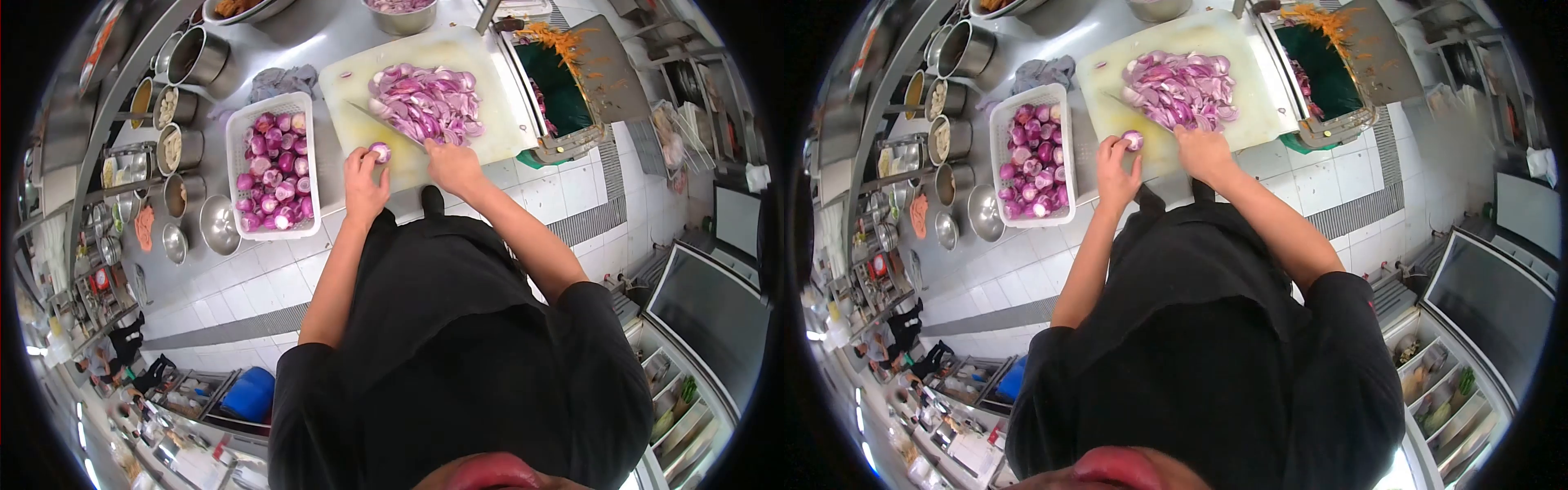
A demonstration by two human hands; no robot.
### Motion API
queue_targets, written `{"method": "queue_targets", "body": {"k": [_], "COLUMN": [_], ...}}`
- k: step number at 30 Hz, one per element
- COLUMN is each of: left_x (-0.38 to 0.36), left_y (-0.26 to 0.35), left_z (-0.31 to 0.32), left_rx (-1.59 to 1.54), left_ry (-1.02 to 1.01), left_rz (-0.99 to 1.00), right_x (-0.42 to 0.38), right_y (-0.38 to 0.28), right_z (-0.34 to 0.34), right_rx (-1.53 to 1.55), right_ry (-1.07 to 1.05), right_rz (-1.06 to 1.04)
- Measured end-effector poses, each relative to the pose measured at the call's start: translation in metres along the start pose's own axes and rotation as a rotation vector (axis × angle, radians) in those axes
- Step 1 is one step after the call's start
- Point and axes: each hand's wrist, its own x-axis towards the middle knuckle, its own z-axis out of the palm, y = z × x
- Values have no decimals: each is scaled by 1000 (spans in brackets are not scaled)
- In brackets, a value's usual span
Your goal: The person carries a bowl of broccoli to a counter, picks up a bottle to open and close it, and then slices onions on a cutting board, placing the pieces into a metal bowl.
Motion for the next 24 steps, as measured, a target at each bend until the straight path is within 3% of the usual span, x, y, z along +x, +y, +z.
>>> {"method": "queue_targets", "body": {"k": [4,8,11,13,17,19,22,24], "left_x": [-2,7,8,7,20,27,29,30], "left_y": [-1,5,7,5,12,19,19,15], "left_z": [5,12,13,15,17,22,31,38], "left_rx": [-72,-169,-153,-157,-88,-120,64,76], "left_ry": [64,-30,-9,10,-37,-56,-48,-24], "left_rz": [-61,-96,-68,-51,-10,-168,-50,-35], "right_x": [-13,-30,-23,-4,20,26,29,27], "right_y": [-23,-28,-28,-21,-18,-15,-12,-4], "right_z": [-24,-31,-6,32,26,16,5,9], "right_rx": [-6,-31,-29,16,123,149,153,110], "right_ry": [-40,-60,-83,18,68,-34,-82,47], "right_rz": [-17,-66,-56,-122,-108,26,-5,-83]}}
